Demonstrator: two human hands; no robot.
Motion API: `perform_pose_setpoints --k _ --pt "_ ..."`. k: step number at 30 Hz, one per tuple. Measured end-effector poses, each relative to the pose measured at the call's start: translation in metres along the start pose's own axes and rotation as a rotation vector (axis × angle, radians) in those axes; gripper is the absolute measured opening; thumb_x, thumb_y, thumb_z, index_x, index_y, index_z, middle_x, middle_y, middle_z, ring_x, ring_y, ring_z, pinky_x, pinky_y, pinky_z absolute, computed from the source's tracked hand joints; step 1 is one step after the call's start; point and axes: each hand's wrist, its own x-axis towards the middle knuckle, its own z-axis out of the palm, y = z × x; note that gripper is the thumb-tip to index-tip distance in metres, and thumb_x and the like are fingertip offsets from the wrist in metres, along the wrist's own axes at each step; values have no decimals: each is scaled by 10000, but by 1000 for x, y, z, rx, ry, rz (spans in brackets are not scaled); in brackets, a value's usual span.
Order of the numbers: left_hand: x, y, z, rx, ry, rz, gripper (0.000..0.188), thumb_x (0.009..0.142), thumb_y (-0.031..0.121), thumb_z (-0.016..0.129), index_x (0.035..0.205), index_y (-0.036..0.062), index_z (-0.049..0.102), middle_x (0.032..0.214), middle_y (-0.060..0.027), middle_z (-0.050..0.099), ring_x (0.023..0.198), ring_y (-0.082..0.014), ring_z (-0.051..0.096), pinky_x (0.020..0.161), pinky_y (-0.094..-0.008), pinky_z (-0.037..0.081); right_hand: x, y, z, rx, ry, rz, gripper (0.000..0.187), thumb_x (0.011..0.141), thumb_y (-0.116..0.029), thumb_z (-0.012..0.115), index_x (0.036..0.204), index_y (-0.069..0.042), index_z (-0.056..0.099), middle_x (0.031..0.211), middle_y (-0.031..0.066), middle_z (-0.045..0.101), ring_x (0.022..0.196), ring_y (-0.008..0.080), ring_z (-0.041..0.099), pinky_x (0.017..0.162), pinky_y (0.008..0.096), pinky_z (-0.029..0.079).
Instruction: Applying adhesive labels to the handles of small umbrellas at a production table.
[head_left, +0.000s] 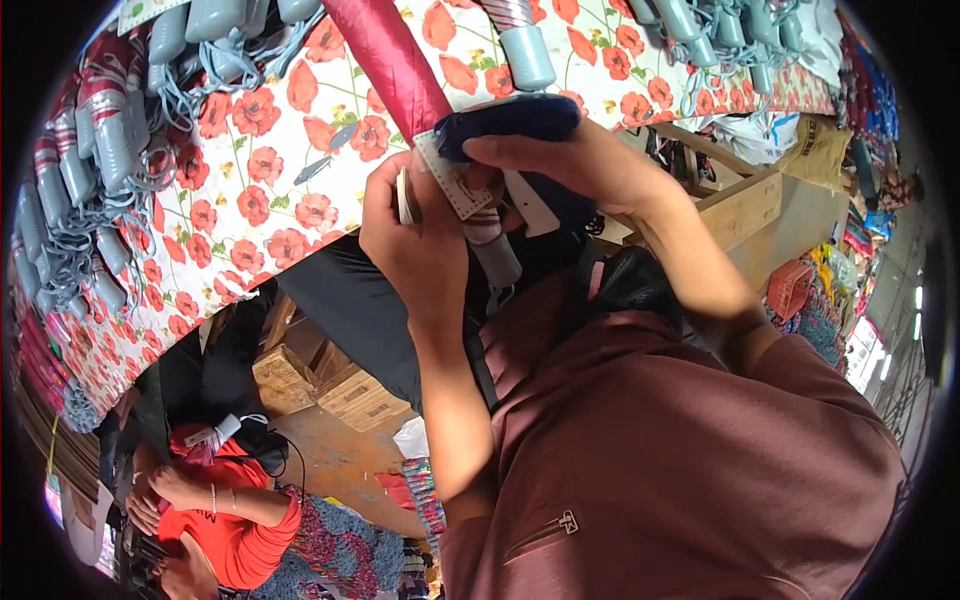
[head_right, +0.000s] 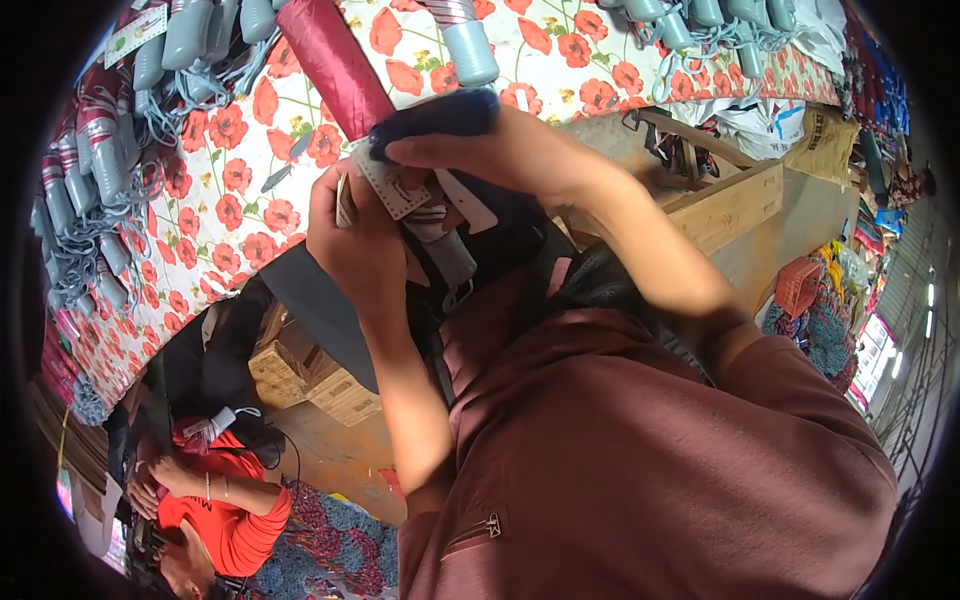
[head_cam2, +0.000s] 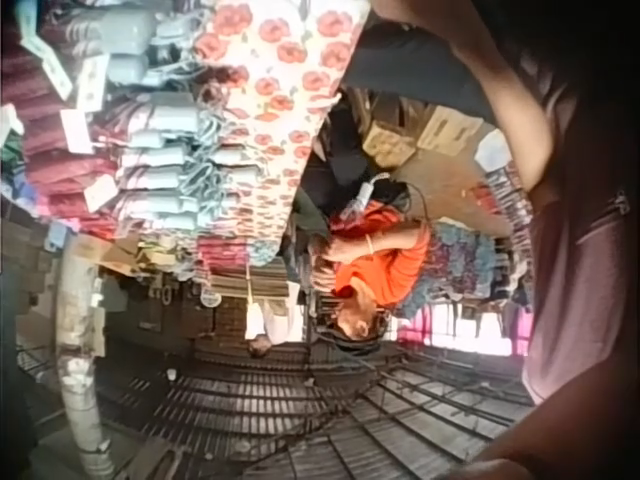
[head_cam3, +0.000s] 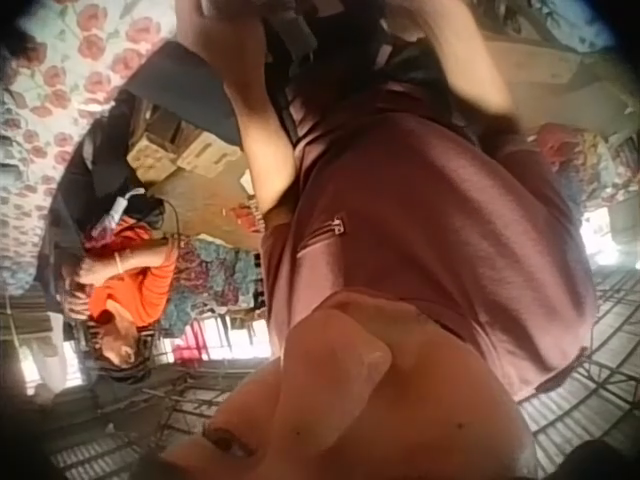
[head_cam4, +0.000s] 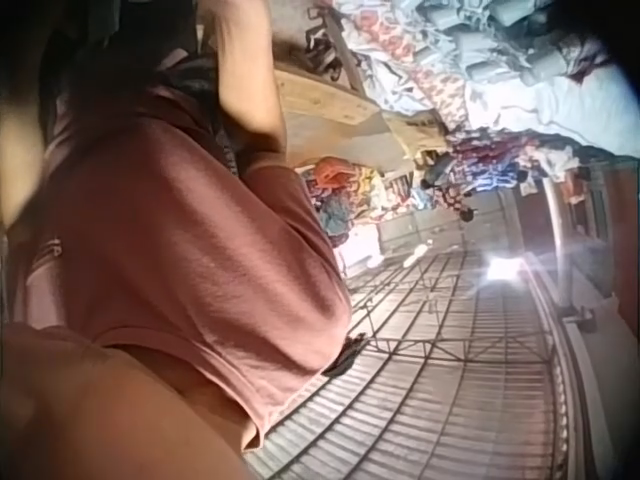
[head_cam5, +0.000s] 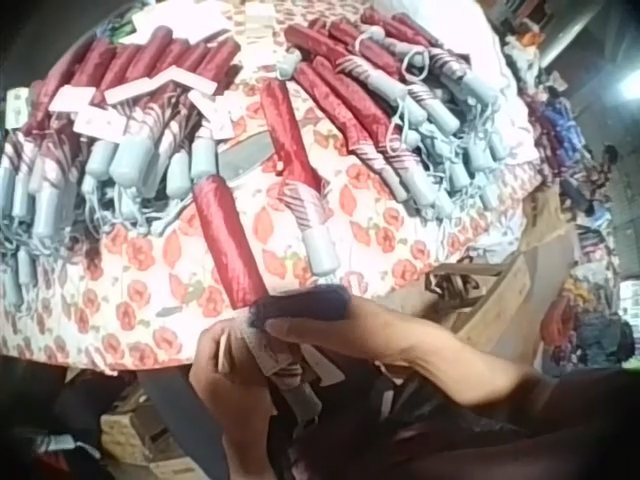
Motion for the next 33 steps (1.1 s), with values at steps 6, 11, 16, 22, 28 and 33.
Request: perform_pose_setpoints --k 6,11,16,22,28,33 --pt "3 22 -4 49 -72 -155 118 995 124 672 1024 9 682 845 -56 676 727 -145 570 683 -290 481 -2 1 -4 341 -40 166 269 977 -218 727 1132 2 733 910 88 732 732 170 673 593 315 630" --pt "2 15 1 109 -49 -19 94 988 95 664 1008 3 667 845 -82 668 703 -187 568 664 -327 484 -2 0 -4 329 -43 166 275 981 -218 721 1141 5 728 913 95 731 729 175 674 592 319 633" --pt "4 9 2 137 -38 129 72 973 65 660 1001 0 665 847 -95 663 694 -214 567 664 -341 483 -1 0 -5 332 -54 163 276 982 -217 721 1141 8 726 915 100 731 728 178 674 586 318 632" --pt "7 9 1 202 -54 204 74 952 28 655 1017 -2 671 857 -106 663 703 -233 578 670 -354 484 -1 -2 -5 326 -64 173 265 978 -212 728 1122 10 730 921 94 733 725 171 667 595 319 639" --pt "10 8 -5 238 -138 289 137 966 74 678 1071 -8 709 882 -73 715 758 -159 613 713 -297 504 -6 -12 -2 174 -44 199 328 1004 -329 695 1105 -21 746 893 69 726 721 141 655 588 287 604" --pt "4 -6 -5 73 -104 263 171 921 -38 642 1081 -8 697 871 -106 681 700 -231 589 661 -339 483 -12 -20 4 -293 0 158 466 1029 -499 613 1066 -59 762 840 45 711 712 116 640 544 251 518"
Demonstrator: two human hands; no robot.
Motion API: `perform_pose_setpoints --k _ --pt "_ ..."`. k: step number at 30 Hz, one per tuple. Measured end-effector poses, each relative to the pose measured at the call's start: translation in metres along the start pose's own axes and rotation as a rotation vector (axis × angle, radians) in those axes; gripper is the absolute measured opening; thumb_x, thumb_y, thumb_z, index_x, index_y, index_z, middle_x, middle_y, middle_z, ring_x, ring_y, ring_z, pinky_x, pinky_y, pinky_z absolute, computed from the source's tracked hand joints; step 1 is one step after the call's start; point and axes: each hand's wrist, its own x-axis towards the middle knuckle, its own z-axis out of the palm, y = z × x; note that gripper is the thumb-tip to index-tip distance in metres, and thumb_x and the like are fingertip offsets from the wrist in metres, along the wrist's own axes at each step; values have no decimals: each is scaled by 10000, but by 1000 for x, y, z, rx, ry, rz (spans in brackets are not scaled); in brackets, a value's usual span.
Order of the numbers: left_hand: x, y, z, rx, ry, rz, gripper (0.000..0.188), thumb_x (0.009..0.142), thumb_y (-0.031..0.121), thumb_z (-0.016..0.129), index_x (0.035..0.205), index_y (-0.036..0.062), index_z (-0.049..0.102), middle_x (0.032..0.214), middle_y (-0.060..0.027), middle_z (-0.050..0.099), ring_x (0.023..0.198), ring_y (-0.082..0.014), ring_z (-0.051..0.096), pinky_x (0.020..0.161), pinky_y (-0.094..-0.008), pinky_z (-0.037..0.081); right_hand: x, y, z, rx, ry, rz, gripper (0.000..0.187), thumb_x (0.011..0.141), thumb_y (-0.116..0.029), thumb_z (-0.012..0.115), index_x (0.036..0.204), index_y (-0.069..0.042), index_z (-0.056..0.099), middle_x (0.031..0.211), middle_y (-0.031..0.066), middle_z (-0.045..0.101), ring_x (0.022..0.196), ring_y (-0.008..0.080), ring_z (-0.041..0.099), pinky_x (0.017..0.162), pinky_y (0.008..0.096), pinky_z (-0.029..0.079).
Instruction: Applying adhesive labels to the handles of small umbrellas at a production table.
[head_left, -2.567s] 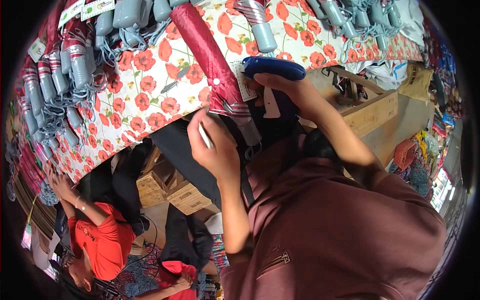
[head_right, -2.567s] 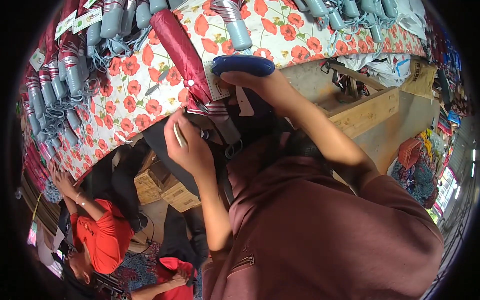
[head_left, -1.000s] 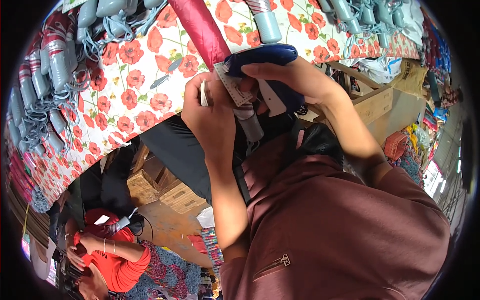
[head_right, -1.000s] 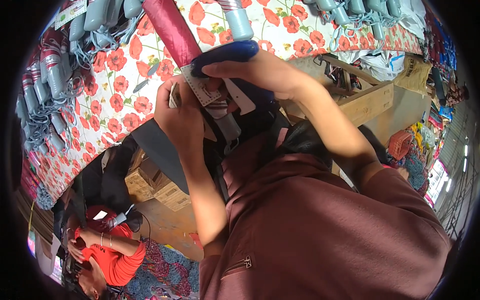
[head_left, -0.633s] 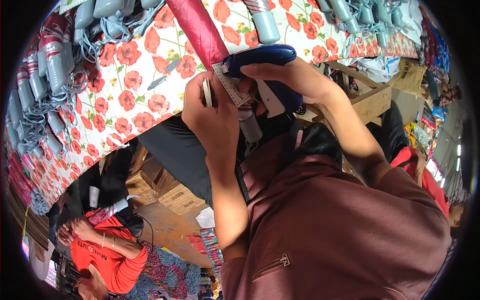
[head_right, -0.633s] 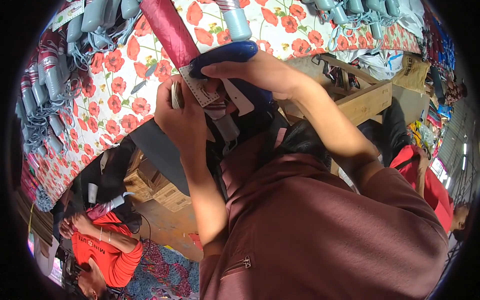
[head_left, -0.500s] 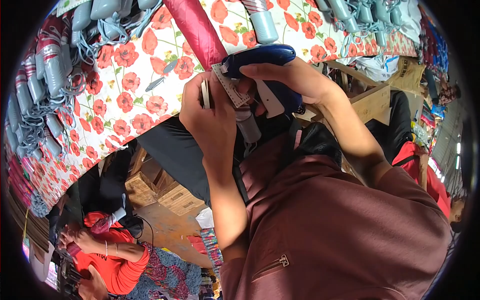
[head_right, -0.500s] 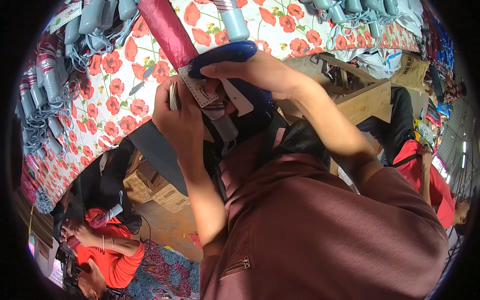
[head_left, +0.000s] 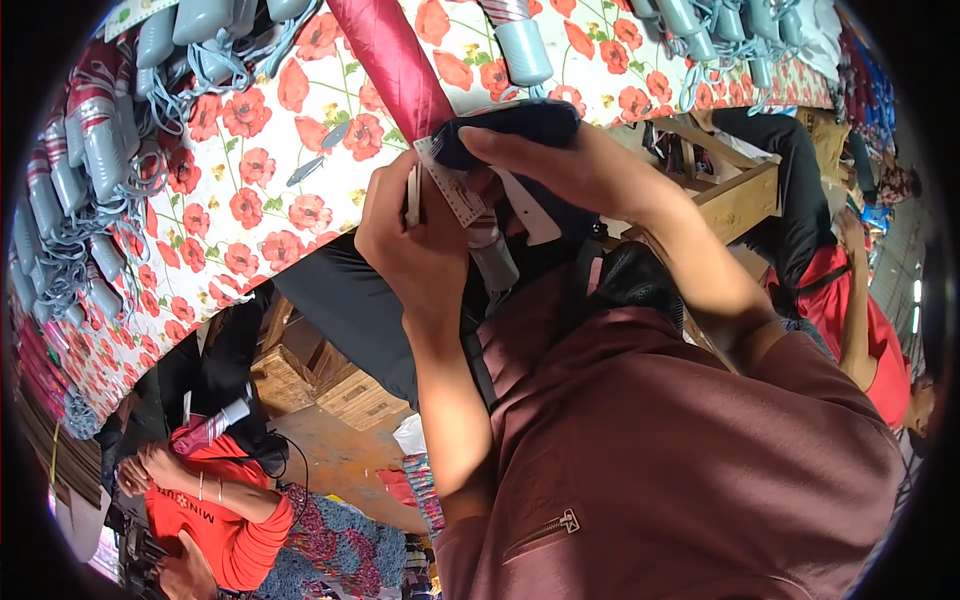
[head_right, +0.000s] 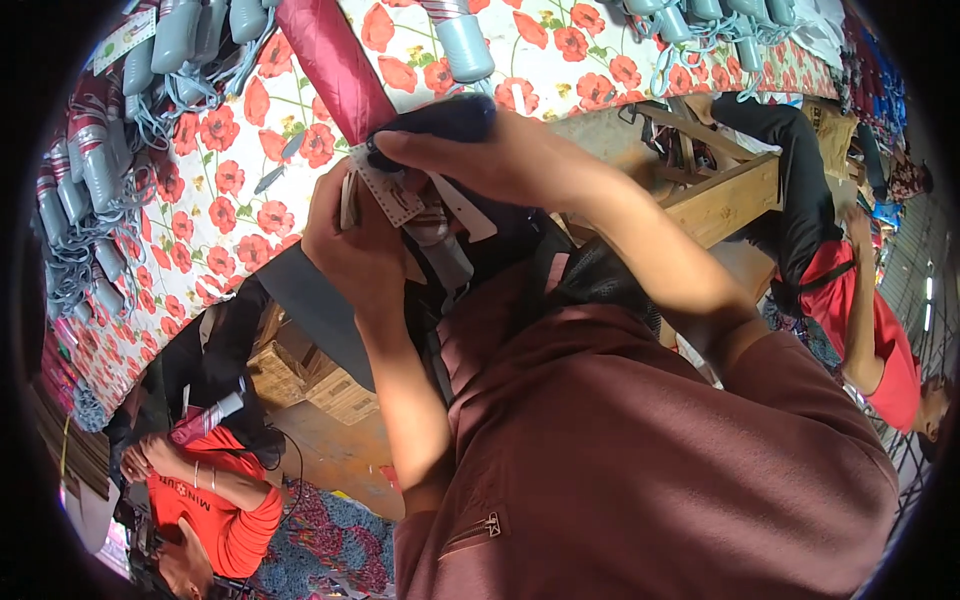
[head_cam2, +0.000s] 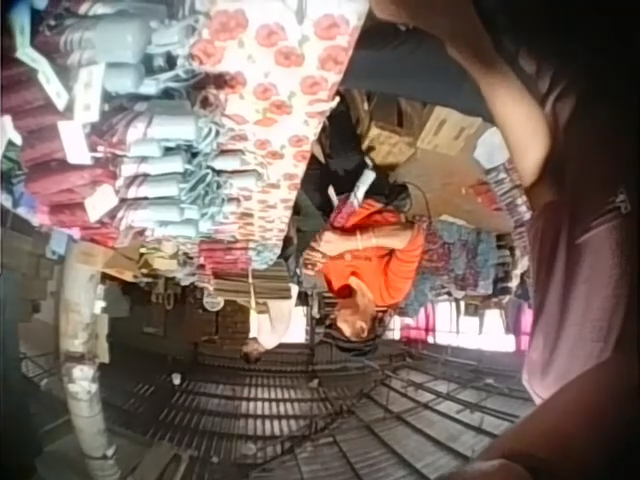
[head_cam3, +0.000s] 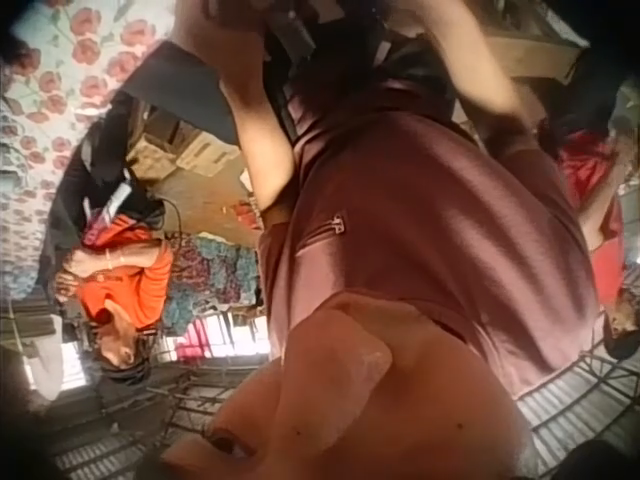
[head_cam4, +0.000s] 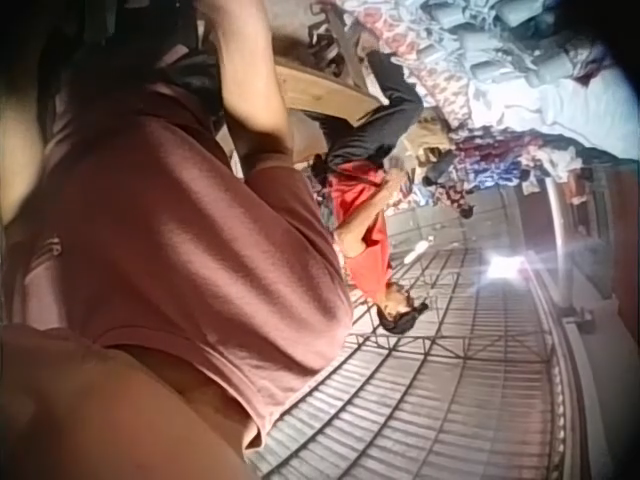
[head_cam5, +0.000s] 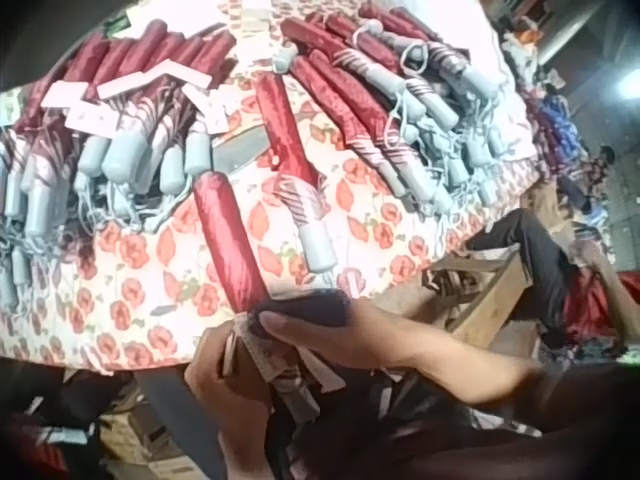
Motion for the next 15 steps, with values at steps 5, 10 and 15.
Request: perform_pose_setpoints --k 5,10,15 --pt "-1 5 1 0 3 -114 170 913 -40 656 1074 -14 705 889 -112 700 701 -229 602 664 -327 490 -3 5 11 190 107 -38 497 1051 -499 568 957 -49 755 751 26 696 570 97 583 532 205 406" --pt "-1 1 4 -57 57 -38 163 907 -40 668 1061 -16 715 899 -112 715 710 -222 613 674 -314 497 -6 0 13 291 55 14 530 1056 -518 544 953 -42 753 719 28 666 531 123 567 532 219 430" --pt "0 6 4 -2 62 -63 132 914 -5 682 1039 -15 720 892 -104 718 715 -216 617 680 -313 500 -6 3 9 246 -26 11 536 1079 -495 499 1002 -25 744 706 43 654 531 148 579 529 235 445"
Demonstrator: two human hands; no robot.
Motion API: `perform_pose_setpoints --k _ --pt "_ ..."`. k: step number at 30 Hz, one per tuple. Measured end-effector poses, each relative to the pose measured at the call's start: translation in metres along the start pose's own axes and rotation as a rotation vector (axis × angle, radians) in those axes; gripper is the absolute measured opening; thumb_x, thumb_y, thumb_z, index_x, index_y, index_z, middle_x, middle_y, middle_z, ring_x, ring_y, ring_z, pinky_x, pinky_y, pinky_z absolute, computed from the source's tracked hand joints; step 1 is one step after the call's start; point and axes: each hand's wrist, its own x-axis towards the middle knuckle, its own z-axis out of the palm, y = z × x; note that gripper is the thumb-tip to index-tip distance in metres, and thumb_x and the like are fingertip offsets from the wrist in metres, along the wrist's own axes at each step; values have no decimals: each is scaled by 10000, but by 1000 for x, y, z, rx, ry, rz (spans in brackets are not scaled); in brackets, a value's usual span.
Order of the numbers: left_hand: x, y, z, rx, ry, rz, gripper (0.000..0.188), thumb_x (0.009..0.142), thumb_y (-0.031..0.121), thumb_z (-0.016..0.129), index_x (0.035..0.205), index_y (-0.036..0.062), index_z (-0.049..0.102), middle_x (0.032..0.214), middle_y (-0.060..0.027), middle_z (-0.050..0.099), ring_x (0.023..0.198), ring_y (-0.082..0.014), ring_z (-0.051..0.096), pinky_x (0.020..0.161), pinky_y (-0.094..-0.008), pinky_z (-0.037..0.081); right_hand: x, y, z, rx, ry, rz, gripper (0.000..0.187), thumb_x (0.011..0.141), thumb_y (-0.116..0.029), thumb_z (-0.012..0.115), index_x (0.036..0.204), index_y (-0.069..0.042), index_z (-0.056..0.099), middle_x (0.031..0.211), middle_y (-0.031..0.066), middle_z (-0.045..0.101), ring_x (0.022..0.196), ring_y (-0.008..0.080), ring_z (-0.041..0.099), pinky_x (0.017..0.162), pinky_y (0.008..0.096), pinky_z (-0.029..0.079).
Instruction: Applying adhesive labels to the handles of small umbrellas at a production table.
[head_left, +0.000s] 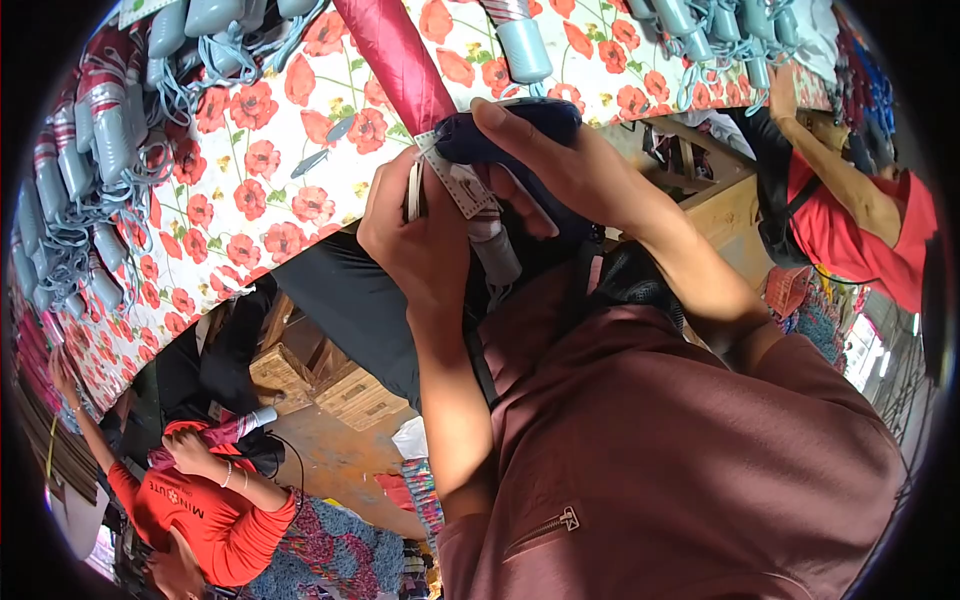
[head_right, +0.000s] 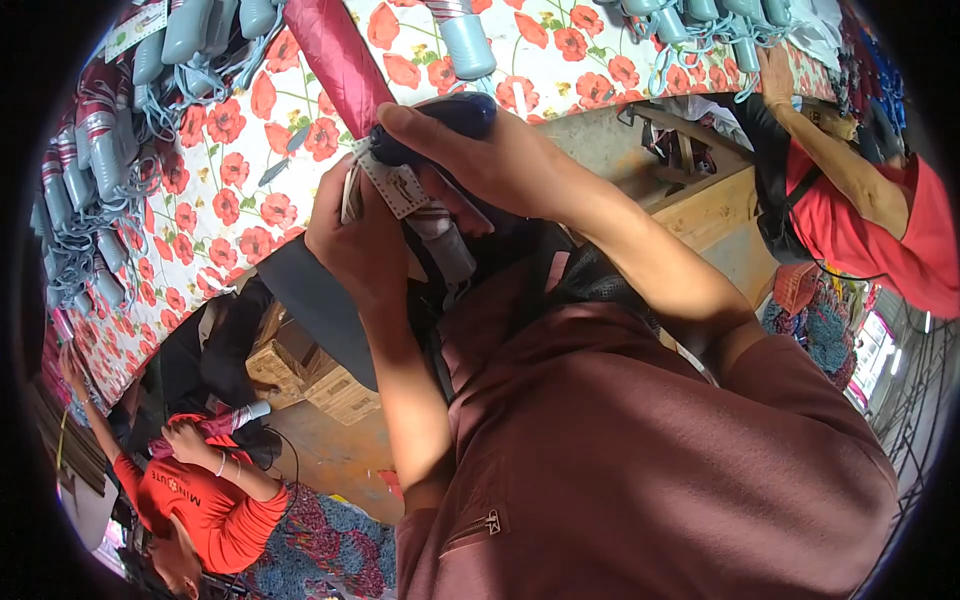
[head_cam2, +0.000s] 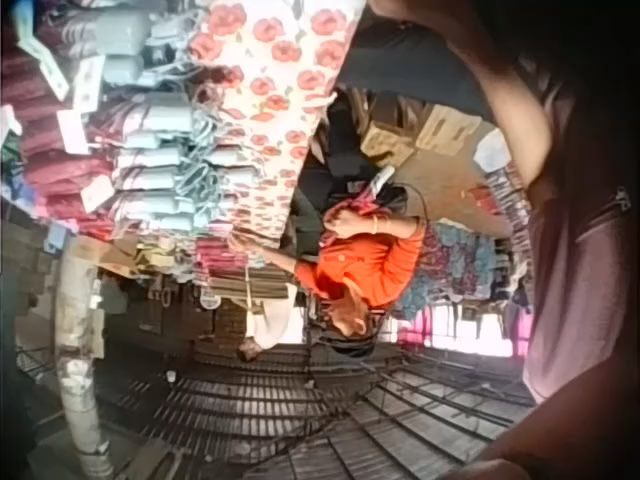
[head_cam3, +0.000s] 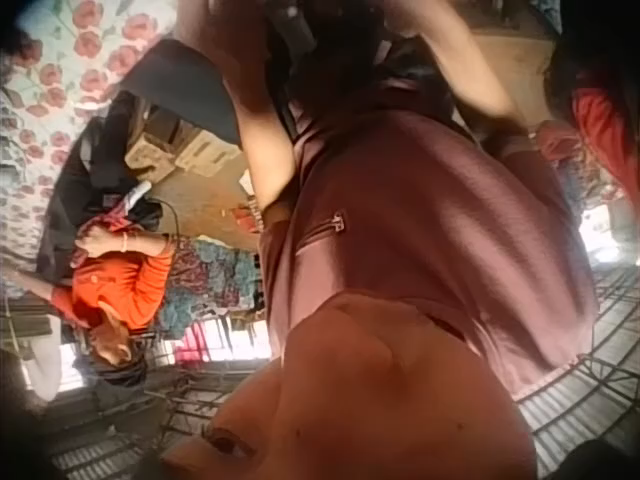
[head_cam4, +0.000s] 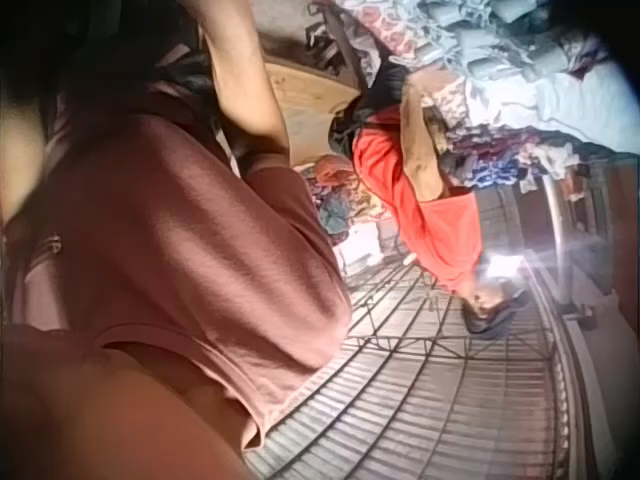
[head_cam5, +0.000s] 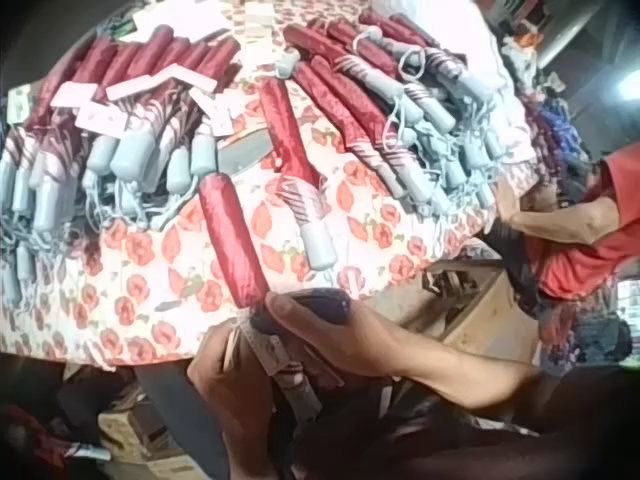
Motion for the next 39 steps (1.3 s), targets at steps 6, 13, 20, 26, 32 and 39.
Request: perform_pose_setpoints --k 6,13,20,26,32,39 --pt "1 5 -3 120 51 -90 116 933 58 694 1021 -11 724 870 -97 714 704 -216 610 678 -323 502 -22 -17 -8 130 199 -275 486 1078 -467 530 901 -43 691 680 27 628 555 130 592 529 245 460" --pt "-7 5 -6 33 52 -187 178 948 156 726 1021 -7 720 860 -107 709 712 -228 613 694 -350 512 -30 -20 -13 216 214 -293 416 1074 -400 557 913 -38 683 698 32 635 583 134 604 551 245 469" --pt "-46 14 -13 263 -33 -219 377 881 291 815 1102 16 680 901 -146 709 777 -334 665 740 -411 531 -30 0 -11 232 175 -284 379 1074 -370 565 944 -33 678 743 39 655 610 132 611 588 245 485" --pt "-79 3 -5 260 -117 -189 275 841 183 807 1021 29 666 835 -180 706 697 -351 642 652 -423 516 -37 -3 -1 135 149 -371 364 1106 -327 492 1006 -21 663 777 44 671 642 129 620 612 226 478" --pt "-65 41 -49 250 -26 -86 327 838 159 779 1101 4 663 863 -212 712 696 -419 645 633 -460 522 -40 7 1 218 165 -368 320 1069 -304 588 1140 -9 689 774 36 672 634 128 626 616 239 504" --pt "-24 53 -99 239 141 108 347 833 128 787 1119 -23 661 868 -204 696 675 -385 628 634 -437 523 -52 -2 8 224 147 -368 313 1047 -307 623 1068 -1 686 797 43 684 641 132 651 615 248 539"
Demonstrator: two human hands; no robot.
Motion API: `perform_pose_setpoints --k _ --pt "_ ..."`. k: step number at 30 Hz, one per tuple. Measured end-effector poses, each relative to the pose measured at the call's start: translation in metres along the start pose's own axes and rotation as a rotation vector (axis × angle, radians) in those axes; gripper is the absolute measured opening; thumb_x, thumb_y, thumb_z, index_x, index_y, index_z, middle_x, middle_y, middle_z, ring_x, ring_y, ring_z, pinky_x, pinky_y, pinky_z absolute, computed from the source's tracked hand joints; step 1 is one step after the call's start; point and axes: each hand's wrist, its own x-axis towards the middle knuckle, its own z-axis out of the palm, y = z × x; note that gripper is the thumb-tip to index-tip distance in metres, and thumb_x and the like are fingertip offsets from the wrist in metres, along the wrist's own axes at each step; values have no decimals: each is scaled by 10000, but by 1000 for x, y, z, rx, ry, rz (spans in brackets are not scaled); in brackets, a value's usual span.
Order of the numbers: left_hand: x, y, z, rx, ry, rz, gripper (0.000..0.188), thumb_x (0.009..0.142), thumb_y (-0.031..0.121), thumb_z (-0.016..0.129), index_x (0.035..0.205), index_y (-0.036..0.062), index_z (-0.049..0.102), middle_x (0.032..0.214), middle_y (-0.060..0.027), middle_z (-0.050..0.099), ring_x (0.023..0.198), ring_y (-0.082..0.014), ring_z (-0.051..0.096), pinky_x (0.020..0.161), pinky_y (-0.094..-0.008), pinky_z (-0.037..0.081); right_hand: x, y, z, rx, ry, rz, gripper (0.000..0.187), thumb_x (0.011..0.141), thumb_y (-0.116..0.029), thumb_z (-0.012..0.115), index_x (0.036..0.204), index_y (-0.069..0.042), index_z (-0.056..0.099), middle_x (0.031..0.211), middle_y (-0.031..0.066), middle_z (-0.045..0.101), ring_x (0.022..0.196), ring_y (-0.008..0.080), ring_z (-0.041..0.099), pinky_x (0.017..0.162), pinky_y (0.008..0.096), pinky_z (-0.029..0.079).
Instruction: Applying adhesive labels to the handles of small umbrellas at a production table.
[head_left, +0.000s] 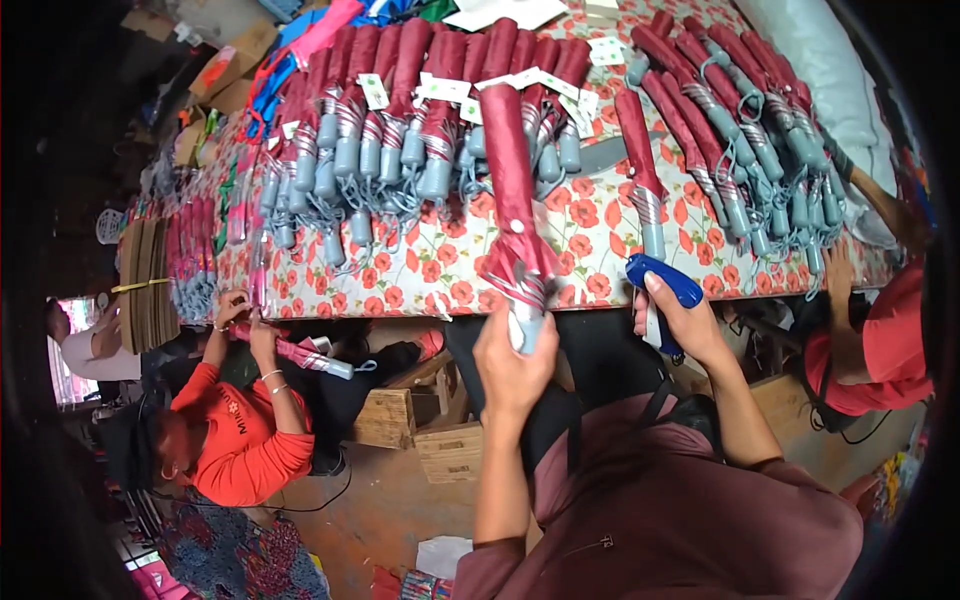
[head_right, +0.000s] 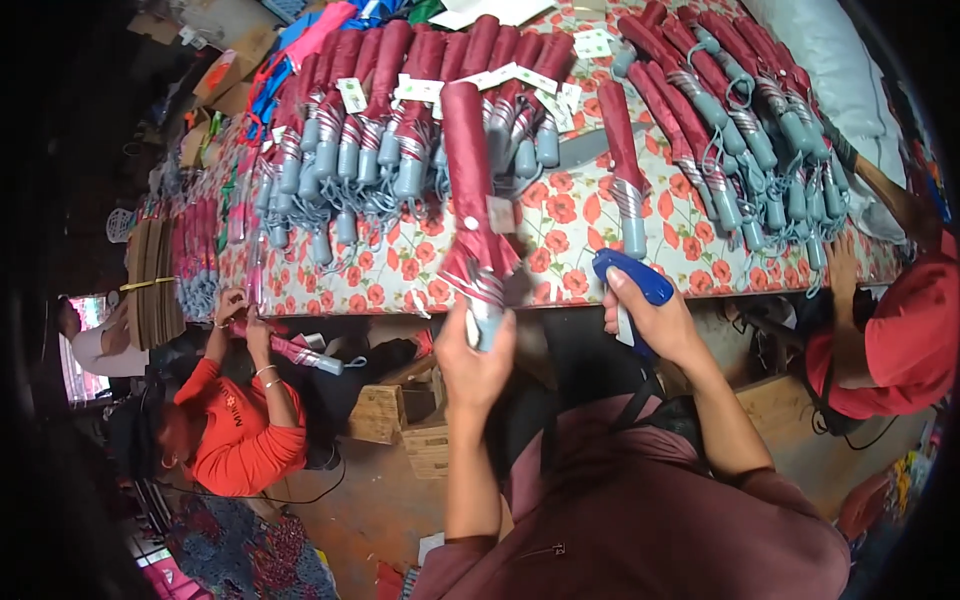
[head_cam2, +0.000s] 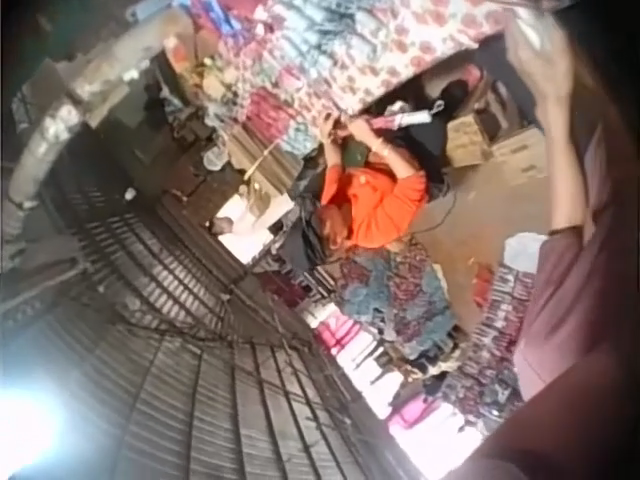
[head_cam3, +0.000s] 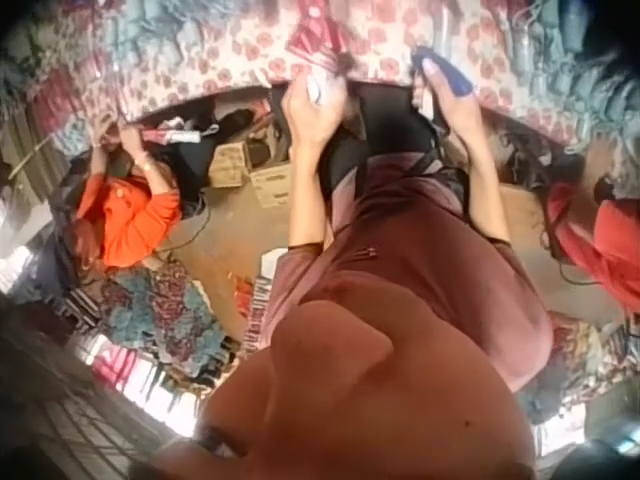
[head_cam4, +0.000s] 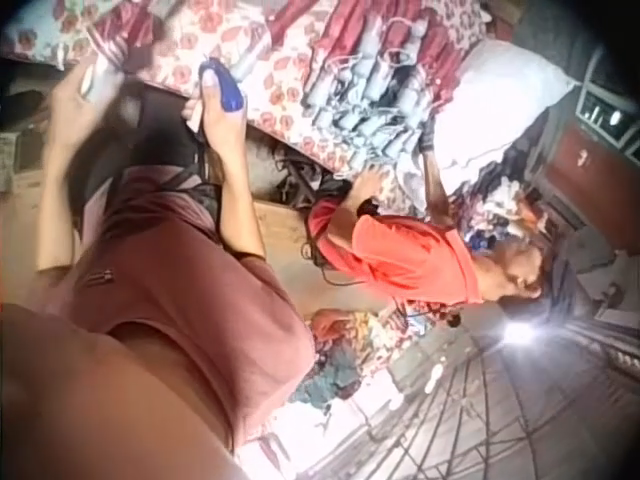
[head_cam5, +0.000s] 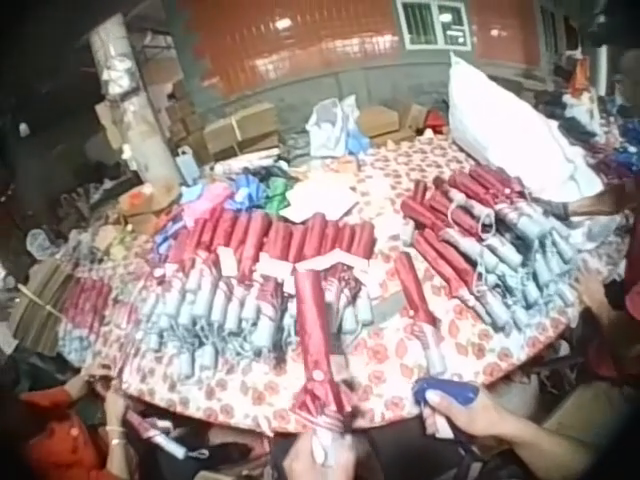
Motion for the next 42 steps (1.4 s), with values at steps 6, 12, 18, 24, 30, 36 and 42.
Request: perform_pose_setpoints --k 6,12,18,24,30,36,42 --pt "139 38 -70 623 498 412 388 930 226 739 1172 -66 660 898 -216 709 764 -392 662 728 -446 533 -4 5 8 -51 -57 -10 318 1039 -302 636 994 7 697 797 47 687 641 131 651 613 247 541" --pt "121 41 -39 -365 278 9 256 1016 229 652 1092 -12 694 880 -93 750 699 -146 604 672 -269 502 -6 16 3 -5 -32 18 325 1030 -296 647 951 15 699 786 53 686 641 128 650 615 247 542" --pt "87 -26 -5 -686 247 -655 308 1039 329 642 1037 23 680 783 -26 688 549 -44 456 469 -180 347 -3 24 1 -49 -86 23 285 1060 -259 602 983 4 678 792 54 680 643 134 644 635 254 544" --pt "138 -58 7 -814 309 -643 443 984 467 723 1015 28 668 782 -69 676 556 -80 542 412 -176 377 -1 19 9 -43 -119 32 273 1055 -243 605 962 3 676 774 52 676 633 133 644 627 252 541" --pt "206 -78 4 -924 252 -485 381 1018 400 682 948 25 691 664 -24 593 503 -87 491 416 -219 386 -8 20 18 -14 -94 74 272 1045 -241 615 952 7 676 770 50 678 628 133 645 626 251 542" --pt "206 -21 -1 -633 172 -483 206 986 158 673 1051 -36 686 765 -92 664 562 -115 545 467 -215 413 -8 29 12 -16 -96 89 275 1035 -244 630 937 9 676 761 51 679 628 135 647 627 251 543" --pt "166 -47 13 -752 290 -456 207 977 104 605 1102 -48 672 877 -127 704 583 -112 537 479 -214 416 0 33 19 10 -111 80 297 1007 -262 684 957 31 701 764 67 678 626 134 629 613 254 538"
